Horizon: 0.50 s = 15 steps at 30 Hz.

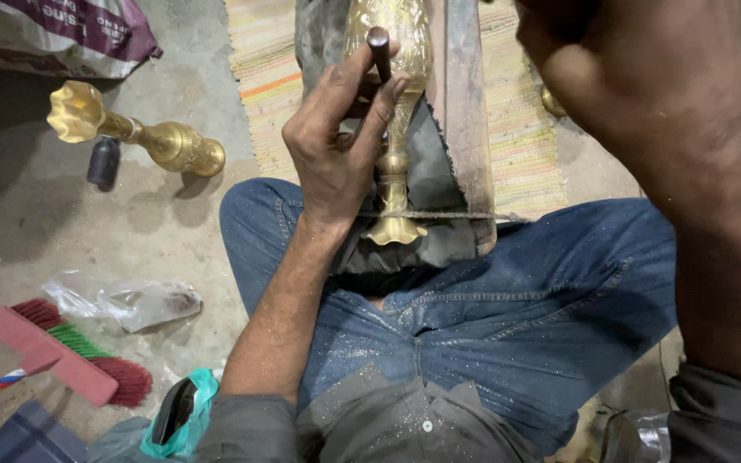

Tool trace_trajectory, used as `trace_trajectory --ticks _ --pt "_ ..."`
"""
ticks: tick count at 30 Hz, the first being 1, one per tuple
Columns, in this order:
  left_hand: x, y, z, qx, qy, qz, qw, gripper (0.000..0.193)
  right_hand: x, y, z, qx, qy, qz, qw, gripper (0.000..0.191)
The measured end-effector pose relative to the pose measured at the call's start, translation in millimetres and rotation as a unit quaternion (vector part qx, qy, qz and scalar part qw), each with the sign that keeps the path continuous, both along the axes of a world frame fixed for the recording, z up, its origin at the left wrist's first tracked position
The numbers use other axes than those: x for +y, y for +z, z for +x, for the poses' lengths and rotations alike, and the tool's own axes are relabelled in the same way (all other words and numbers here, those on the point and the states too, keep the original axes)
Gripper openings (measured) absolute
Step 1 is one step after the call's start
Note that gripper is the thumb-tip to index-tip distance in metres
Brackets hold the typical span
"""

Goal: The person sits cross-legged on the floor with an ornate brass vase held upright in a padded stand on their lap. They hold a steel punch against the vase's surface and repeatedly strike it with a wooden mallet, repositioning the punch around the vase to work the metal.

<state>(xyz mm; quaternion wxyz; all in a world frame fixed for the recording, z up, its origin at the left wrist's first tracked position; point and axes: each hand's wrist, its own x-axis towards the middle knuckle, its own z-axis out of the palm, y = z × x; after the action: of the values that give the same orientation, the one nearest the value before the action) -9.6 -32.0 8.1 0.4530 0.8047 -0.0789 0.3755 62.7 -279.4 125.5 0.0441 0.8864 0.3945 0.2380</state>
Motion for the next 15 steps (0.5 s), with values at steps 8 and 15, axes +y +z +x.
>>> trace_trajectory --ticks 8,15 --pt "-3.0 4.9 -2.8 0.023 0.002 -0.028 0.999 0.035 4.5 4.3 -6.3 -0.107 -0.028 -0.054 0.992 0.004" --pt "-3.2 7.9 -5.9 0.062 0.027 -0.030 0.997 0.033 11.7 12.0 -11.3 -0.100 -0.030 -0.049 0.993 0.006"
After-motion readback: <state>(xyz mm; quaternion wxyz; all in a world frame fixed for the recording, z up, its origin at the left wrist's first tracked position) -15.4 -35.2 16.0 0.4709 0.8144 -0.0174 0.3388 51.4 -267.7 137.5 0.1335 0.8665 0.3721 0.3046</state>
